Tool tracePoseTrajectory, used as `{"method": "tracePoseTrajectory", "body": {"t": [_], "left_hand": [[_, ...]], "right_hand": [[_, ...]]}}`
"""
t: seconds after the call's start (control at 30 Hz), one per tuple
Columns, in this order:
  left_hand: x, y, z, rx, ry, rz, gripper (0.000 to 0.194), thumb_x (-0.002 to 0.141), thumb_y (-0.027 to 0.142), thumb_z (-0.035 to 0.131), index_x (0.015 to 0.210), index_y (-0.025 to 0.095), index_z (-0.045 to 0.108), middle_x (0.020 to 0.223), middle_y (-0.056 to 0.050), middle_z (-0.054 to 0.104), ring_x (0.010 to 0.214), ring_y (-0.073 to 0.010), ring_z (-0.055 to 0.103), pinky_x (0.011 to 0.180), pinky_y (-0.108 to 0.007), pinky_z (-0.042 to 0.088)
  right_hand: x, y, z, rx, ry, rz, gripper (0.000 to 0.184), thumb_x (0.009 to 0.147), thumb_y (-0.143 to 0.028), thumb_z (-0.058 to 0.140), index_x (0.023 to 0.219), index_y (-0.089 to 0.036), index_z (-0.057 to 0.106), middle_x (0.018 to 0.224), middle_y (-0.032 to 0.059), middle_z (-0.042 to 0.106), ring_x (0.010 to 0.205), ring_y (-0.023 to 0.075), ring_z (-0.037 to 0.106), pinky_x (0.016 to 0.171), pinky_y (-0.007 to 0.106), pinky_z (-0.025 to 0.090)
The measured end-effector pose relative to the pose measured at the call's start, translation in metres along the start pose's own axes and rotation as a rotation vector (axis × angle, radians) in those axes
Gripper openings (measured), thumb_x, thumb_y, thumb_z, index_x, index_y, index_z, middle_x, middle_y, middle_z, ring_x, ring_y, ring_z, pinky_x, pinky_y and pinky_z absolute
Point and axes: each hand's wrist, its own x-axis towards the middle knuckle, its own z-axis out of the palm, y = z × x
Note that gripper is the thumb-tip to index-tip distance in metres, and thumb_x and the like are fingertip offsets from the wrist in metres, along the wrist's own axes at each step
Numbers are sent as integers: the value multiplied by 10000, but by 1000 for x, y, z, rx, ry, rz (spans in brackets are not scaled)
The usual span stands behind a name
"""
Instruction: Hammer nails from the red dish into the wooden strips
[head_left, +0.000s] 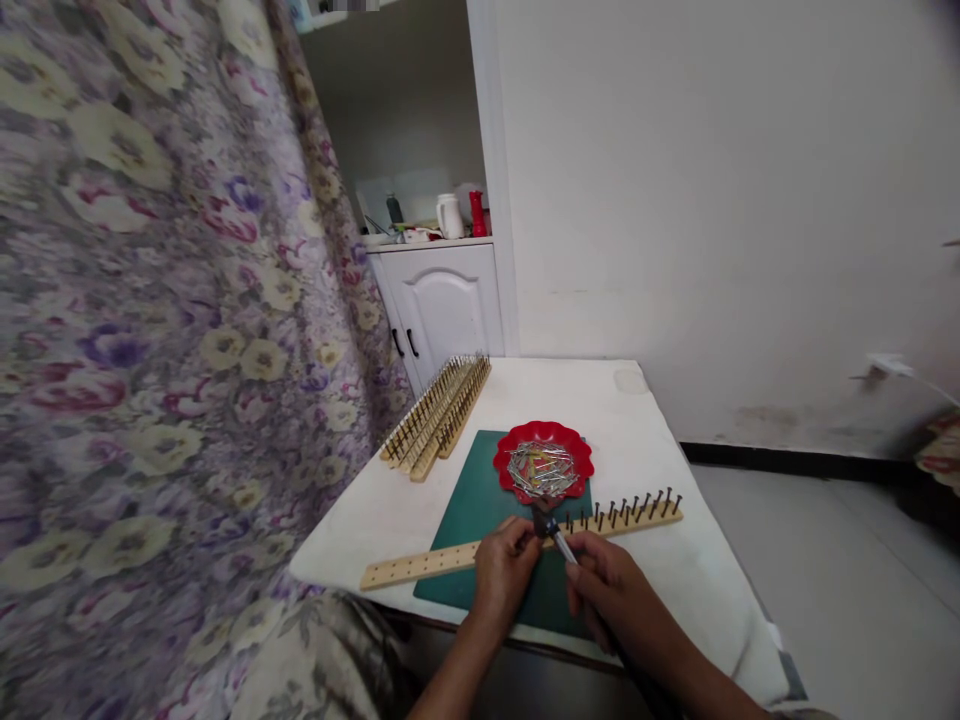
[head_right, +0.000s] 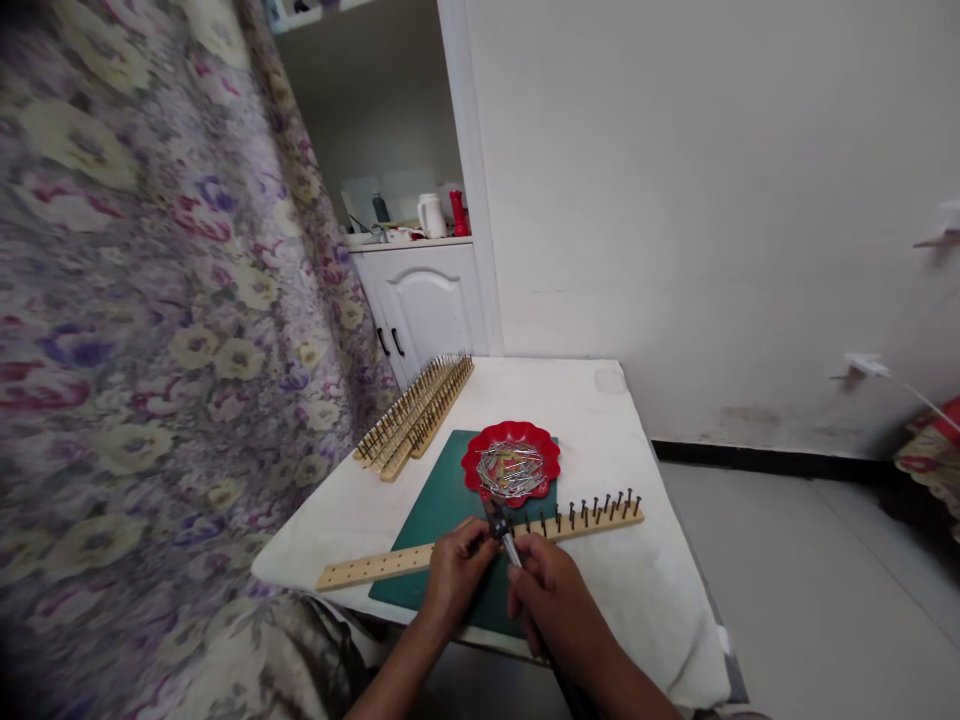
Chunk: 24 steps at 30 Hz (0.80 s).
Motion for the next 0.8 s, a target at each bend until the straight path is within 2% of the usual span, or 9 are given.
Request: {"method": "tracePoseTrajectory", "body": {"t": [0.2,0.33,0.43,0.6,0.73,0.8], "left_hand": [[0,-2,-3,5,-39,40,167,815,242,512,712,192,635,696,-2,587,664,-141,549,611,-219,379],[1,-1,-14,-27,-72,79,155,820,231,511,745,190,640,726,-8,601,683,-141,558,627,-219,386],[9,1,-25,-17,-44,80,171,841,236,482,761,186,625,728,-6,598,670,-136,551,608,-217,381],[51,11,-34,203,-42,120,144,830,193,477,793,176,616,801,-28,624,761,-155,563,682,-238,400],[91,20,-23,576,-187,72,136,805,185,510,826,184,644,904,-55,660,904,-190,567,760,-266,400],[106,21,-14,653,-235,36,148,796,186,518,819,181,664,900,-71,676,903,-204,582,777,-284,403]], "right_hand": [[-2,-4,-3,28,32,-38,231,846,-372,520,990,-192,510,553,-84,569,246,41,379,264,142,211],[2,-9,-13,67,129,-69,251,833,-387,542,971,-180,513,563,-76,576,239,35,380,264,144,231],[6,-12,-21,114,179,-101,273,821,-408,559,955,-173,519,568,-67,588,246,33,386,268,145,244],[9,-16,-25,166,228,-133,276,812,-401,577,944,-163,529,573,-56,597,262,31,399,272,142,254],[10,-16,-25,164,234,-141,260,823,-381,569,949,-158,527,581,-55,594,265,23,399,272,131,254],[10,-15,-26,158,236,-139,256,829,-378,564,954,-158,523,589,-56,591,270,20,402,274,127,258]]}}
